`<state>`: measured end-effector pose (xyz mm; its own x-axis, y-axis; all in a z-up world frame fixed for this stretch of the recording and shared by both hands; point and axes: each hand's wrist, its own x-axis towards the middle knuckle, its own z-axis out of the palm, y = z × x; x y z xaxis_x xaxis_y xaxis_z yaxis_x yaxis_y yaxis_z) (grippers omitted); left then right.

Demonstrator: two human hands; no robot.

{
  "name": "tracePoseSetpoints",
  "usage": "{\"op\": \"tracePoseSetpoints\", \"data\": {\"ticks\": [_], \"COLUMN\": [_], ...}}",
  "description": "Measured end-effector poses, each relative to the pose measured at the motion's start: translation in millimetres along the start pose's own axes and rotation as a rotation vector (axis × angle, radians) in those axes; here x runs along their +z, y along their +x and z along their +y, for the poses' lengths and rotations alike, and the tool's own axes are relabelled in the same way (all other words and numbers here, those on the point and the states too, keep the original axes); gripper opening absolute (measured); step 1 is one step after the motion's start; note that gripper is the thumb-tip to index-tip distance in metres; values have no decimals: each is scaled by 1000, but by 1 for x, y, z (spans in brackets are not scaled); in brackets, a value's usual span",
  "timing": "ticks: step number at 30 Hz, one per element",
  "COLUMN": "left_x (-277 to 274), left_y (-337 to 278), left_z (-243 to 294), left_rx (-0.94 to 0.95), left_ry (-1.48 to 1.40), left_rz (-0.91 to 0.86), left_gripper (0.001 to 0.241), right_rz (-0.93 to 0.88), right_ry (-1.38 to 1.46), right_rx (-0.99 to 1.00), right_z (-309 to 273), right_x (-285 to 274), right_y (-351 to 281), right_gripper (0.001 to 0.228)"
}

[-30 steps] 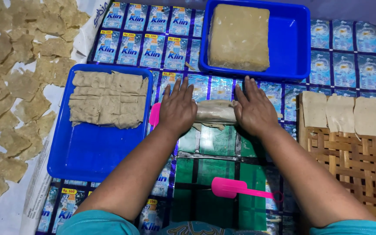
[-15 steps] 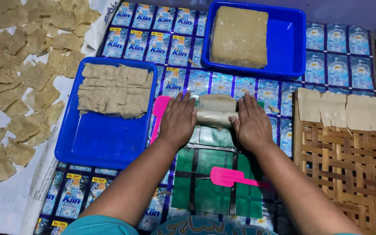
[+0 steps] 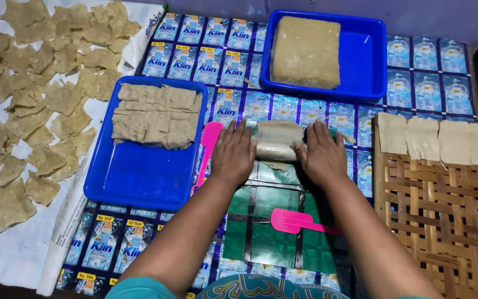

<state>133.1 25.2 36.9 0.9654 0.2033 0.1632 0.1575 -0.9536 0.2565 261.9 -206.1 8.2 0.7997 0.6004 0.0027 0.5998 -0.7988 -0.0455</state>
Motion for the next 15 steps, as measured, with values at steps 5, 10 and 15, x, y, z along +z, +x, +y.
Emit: {"op": "tracePoseSetpoints", "data": {"ticks": [5, 10, 15], "left_x": [-5, -7, -13], "left_y": [53, 96, 128], "left_z": [-1, -7, -9], "left_rx": [-91, -160, -177], "left_ry": [14, -2, -12], "left_rz": [-109, -207, -241], "left_gripper": [53, 57, 58], "right_rz": [-35, -51, 113], "right_ry": [120, 141, 130], "right_rx": [82, 97, 67], "right_z": [-4, 9, 13], "right_x": [-29, -25, -30], "right_y": [39, 80, 104], "right_gripper": [68, 66, 65]}}
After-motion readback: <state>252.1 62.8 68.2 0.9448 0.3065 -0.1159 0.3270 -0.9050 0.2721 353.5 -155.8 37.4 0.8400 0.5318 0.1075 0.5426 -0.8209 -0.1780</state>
